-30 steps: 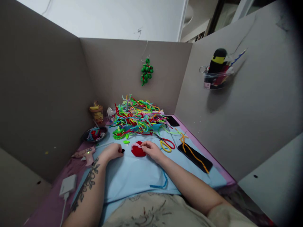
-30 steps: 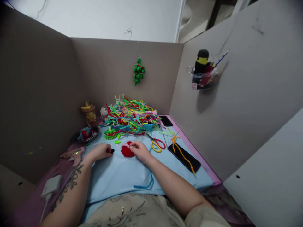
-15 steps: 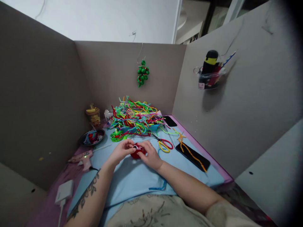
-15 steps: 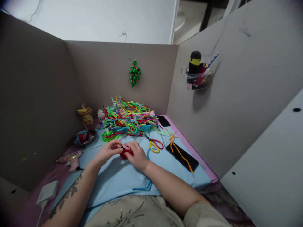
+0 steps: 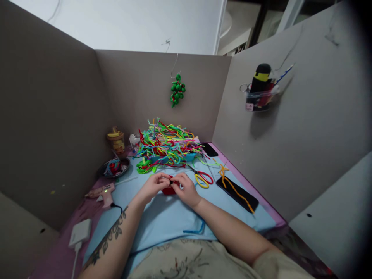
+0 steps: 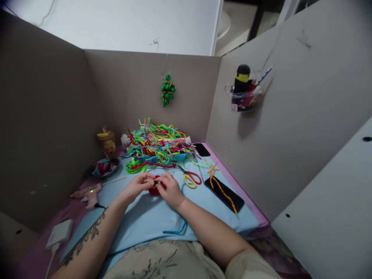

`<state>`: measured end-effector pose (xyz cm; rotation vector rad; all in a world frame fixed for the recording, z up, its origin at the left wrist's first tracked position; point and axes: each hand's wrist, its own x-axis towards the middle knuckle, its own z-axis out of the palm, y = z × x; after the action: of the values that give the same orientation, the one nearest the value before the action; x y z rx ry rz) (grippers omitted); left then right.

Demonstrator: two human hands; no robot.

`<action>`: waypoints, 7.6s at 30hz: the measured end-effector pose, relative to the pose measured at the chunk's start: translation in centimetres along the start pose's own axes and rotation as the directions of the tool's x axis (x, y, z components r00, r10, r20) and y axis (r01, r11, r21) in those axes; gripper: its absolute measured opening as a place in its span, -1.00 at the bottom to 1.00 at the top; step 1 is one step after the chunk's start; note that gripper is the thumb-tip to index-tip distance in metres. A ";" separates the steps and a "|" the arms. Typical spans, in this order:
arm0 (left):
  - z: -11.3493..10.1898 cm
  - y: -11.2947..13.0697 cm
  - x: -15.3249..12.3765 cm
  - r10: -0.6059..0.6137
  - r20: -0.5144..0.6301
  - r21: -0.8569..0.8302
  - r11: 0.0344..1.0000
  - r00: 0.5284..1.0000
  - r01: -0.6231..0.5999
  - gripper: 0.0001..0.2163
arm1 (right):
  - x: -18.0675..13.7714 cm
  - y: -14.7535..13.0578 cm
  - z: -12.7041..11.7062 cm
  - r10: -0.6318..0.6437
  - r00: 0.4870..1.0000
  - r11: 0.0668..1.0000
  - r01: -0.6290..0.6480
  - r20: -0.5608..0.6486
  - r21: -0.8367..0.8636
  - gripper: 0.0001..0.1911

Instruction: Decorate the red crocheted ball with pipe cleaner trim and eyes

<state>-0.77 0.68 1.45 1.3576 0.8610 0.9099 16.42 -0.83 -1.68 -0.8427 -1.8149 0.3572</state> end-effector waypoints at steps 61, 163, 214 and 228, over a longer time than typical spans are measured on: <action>2.8 -0.8 0.3 -0.010 -0.228 -0.104 0.994 0.974 -0.015 -0.80 | 0.2 0.3 0.4 0.069 0.997 0.996 -0.067 -0.038 0.060 -0.83; 2.4 -0.7 0.1 0.027 -0.297 -0.217 0.972 0.954 -0.095 -0.56 | 0.3 0.7 0.2 0.024 1.000 0.998 -0.025 0.017 0.054 -0.89; -6.8 -0.6 -0.2 -0.056 -0.037 0.951 0.305 0.998 0.052 -0.89 | 0.1 0.3 0.1 -0.114 0.948 0.980 0.157 0.296 -0.125 -0.85; -6.9 -0.1 -0.5 -0.065 -0.012 0.929 0.368 0.998 0.036 -0.82 | -0.2 0.7 0.8 -0.151 0.909 0.960 0.228 0.390 -0.160 -0.79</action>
<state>-7.21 3.03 1.06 2.3008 1.5146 0.2538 16.02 -0.35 -2.50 -0.7616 -2.3030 0.2172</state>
